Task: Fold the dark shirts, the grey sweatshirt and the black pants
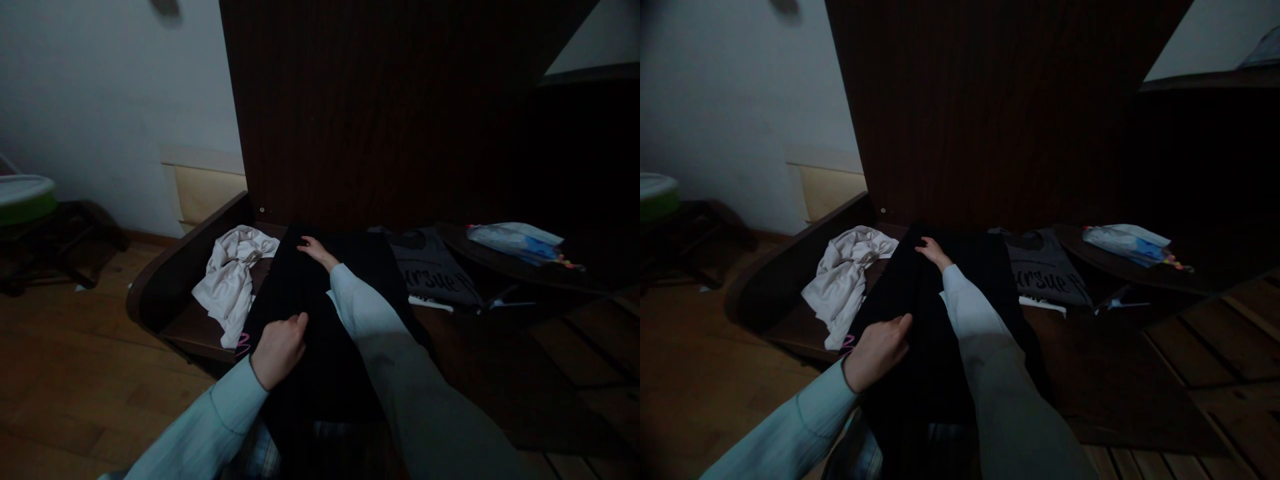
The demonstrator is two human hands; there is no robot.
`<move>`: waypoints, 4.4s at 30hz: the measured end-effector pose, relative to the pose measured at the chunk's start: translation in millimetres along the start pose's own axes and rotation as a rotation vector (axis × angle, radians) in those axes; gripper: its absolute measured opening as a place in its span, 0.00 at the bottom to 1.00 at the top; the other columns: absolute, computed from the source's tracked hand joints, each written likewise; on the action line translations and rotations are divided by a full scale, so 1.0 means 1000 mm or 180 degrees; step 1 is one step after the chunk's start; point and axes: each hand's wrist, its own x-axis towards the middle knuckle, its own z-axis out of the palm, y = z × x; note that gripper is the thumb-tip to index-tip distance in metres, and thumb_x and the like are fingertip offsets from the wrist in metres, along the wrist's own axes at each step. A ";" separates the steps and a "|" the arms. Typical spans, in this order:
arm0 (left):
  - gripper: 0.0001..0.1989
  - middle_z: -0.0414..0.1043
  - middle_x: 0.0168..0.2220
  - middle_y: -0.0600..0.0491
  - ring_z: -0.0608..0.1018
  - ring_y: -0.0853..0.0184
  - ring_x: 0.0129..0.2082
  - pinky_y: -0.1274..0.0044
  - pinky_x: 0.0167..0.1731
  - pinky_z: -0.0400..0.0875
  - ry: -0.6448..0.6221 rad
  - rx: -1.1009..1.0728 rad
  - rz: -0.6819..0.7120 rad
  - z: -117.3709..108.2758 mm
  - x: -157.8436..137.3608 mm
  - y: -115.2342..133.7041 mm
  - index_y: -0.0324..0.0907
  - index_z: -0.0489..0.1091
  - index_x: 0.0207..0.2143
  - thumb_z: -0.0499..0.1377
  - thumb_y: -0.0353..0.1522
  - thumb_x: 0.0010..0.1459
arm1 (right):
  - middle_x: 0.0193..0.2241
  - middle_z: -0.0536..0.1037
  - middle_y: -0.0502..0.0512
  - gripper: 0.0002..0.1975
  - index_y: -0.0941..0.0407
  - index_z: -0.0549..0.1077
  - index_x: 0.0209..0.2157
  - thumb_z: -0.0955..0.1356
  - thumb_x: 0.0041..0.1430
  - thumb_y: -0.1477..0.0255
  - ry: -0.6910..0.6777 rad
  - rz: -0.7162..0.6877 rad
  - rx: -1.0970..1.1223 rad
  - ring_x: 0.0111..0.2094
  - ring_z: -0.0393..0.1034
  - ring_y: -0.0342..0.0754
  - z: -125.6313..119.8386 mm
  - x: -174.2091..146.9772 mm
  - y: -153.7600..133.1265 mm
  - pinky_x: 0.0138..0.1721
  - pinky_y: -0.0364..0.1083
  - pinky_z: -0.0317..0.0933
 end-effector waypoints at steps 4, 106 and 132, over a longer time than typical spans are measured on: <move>0.09 0.72 0.31 0.51 0.75 0.64 0.31 0.77 0.27 0.62 0.0019 -0.0514 0.0002 0.005 0.005 -0.011 0.42 0.62 0.35 0.49 0.38 0.55 | 0.52 0.63 0.63 0.25 0.61 0.62 0.50 0.67 0.48 0.74 0.0477 0.0030 -0.0099 0.52 0.60 0.48 -0.005 -0.020 -0.012 0.51 0.45 0.55; 0.10 0.70 0.25 0.53 0.71 0.72 0.23 0.81 0.26 0.65 0.1056 -0.6208 -0.1045 0.043 0.165 0.002 0.38 0.66 0.32 0.49 0.22 0.48 | 0.14 0.68 0.46 0.11 0.59 0.64 0.21 0.62 0.58 0.75 0.0027 0.0585 0.0250 0.17 0.64 0.37 -0.073 -0.065 0.007 0.25 0.38 0.62; 0.23 0.73 0.32 0.48 0.74 0.72 0.25 0.79 0.32 0.69 0.0916 -0.6161 -0.1385 0.031 0.168 -0.020 0.33 0.63 0.50 0.47 0.18 0.51 | 0.15 0.63 0.44 0.15 0.56 0.63 0.21 0.63 0.49 0.58 -0.0023 -0.0177 -0.0470 0.18 0.57 0.39 -0.073 -0.202 0.058 0.20 0.39 0.51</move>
